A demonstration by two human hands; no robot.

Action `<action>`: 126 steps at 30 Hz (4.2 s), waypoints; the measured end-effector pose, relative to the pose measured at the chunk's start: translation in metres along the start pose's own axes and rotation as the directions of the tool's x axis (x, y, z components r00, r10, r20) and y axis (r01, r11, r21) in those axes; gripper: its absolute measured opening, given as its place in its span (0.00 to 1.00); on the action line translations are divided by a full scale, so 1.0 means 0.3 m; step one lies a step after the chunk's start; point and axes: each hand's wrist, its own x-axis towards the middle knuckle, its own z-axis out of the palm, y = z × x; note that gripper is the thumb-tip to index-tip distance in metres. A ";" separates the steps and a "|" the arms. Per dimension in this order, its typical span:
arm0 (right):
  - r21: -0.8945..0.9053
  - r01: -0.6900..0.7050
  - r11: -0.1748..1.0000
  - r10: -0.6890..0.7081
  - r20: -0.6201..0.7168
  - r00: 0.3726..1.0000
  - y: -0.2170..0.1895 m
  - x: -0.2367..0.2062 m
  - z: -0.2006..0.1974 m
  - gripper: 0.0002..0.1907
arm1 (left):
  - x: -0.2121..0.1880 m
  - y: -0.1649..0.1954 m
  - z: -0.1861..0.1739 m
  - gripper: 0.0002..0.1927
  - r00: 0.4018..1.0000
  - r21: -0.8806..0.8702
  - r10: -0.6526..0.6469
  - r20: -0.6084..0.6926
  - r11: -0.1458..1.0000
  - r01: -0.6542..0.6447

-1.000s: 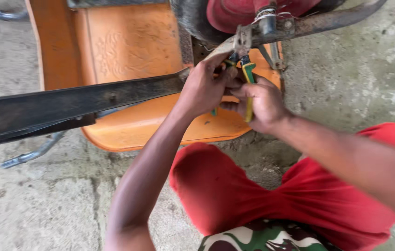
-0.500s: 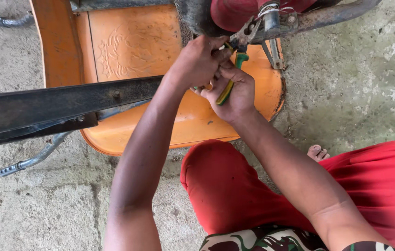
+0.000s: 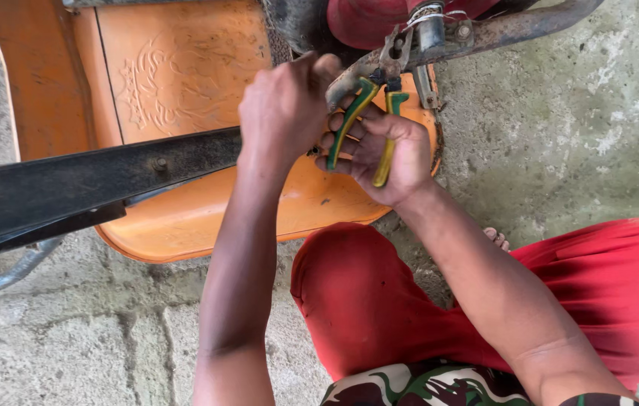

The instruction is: The person is repairing a wheelbarrow by securing the wheel axle with wire. They use pliers to wrap and tighten the wire around the axle and frame to ensure the wheel is firmly attached.

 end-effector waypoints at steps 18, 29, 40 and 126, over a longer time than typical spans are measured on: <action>0.148 0.134 0.980 -0.124 -0.076 0.989 0.049 -0.018 0.070 0.24 | 0.126 -0.179 0.233 0.28 0.919 -0.346 0.371 -0.132 0.852 -0.394; -0.116 -0.001 0.993 -0.023 -0.205 0.979 -0.027 -0.040 0.085 0.28 | 0.111 -0.165 0.242 0.25 0.897 -0.329 0.374 -0.234 0.838 -0.435; -0.092 -0.133 0.987 0.132 -0.024 0.991 -0.109 -0.067 0.117 0.30 | 0.114 -0.153 0.247 0.24 0.909 -0.325 0.340 -0.240 0.855 -0.405; -0.042 -0.043 0.998 0.043 -0.005 0.999 -0.081 -0.084 -0.027 0.27 | -0.240 -0.324 0.150 0.13 0.936 -0.695 0.132 -0.327 0.637 -0.333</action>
